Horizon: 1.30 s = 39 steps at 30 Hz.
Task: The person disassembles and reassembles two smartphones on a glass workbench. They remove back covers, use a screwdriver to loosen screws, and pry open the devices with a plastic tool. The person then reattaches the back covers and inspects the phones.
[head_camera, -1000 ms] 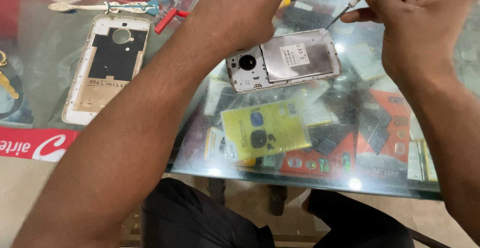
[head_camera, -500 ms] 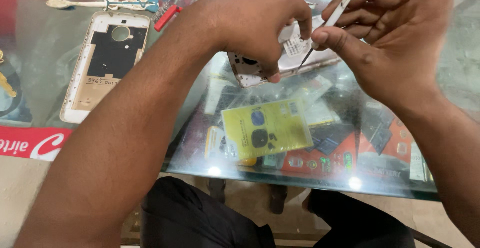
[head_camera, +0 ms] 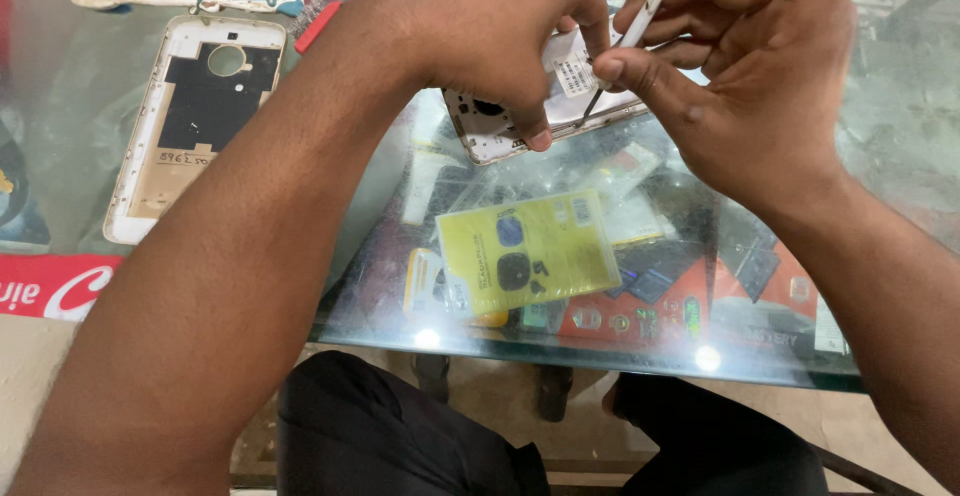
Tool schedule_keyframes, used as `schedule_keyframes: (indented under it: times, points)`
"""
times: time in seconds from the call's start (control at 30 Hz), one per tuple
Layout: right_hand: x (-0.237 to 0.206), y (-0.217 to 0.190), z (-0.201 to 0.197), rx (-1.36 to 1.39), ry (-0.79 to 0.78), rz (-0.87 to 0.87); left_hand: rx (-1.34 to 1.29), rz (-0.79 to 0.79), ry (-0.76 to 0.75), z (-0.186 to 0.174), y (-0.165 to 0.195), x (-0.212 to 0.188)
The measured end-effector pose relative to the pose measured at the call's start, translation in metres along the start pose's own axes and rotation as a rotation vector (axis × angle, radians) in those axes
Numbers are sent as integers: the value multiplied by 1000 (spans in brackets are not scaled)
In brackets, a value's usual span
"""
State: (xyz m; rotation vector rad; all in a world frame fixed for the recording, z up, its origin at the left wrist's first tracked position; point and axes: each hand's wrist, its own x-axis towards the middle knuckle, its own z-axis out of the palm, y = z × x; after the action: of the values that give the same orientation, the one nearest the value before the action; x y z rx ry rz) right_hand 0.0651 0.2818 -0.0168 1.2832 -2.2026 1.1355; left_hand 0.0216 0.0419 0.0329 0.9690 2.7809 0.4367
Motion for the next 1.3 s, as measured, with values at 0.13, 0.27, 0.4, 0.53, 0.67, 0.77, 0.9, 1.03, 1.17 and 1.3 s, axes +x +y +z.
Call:
schedule_keyframes:
  times: [0.13,0.27,0.4,0.53,0.67,0.77,0.9,1.03,1.17,1.3]
  points:
    - [2,0,0,-41,-10,-16,-1,4,-2,-1,2,0]
    - [2,-2,1,-2,2,-6,1,22,4,-2,2,0]
    - [2,-6,2,-49,-12,-3,-2,-4,-18,-2,3,-1]
    - [2,-12,3,-138,6,-40,-22,-28,-6,1,3,-2]
    - [7,-12,3,-106,2,-89,-31,-18,-16,-1,3,-2]
    - [8,-14,3,-192,7,-42,-26,-11,-3,-3,4,-2]
    - [8,-13,-1,-109,-63,-36,-67,-153,-43,-2,8,-4]
    - [8,-8,-1,27,-114,-24,-73,-71,-33,-5,8,-3]
    - [12,-4,3,31,-138,-64,-63,-61,-41,-5,8,-2]
    - [16,-7,6,-69,-89,-104,-70,-53,-45,-4,7,-2]
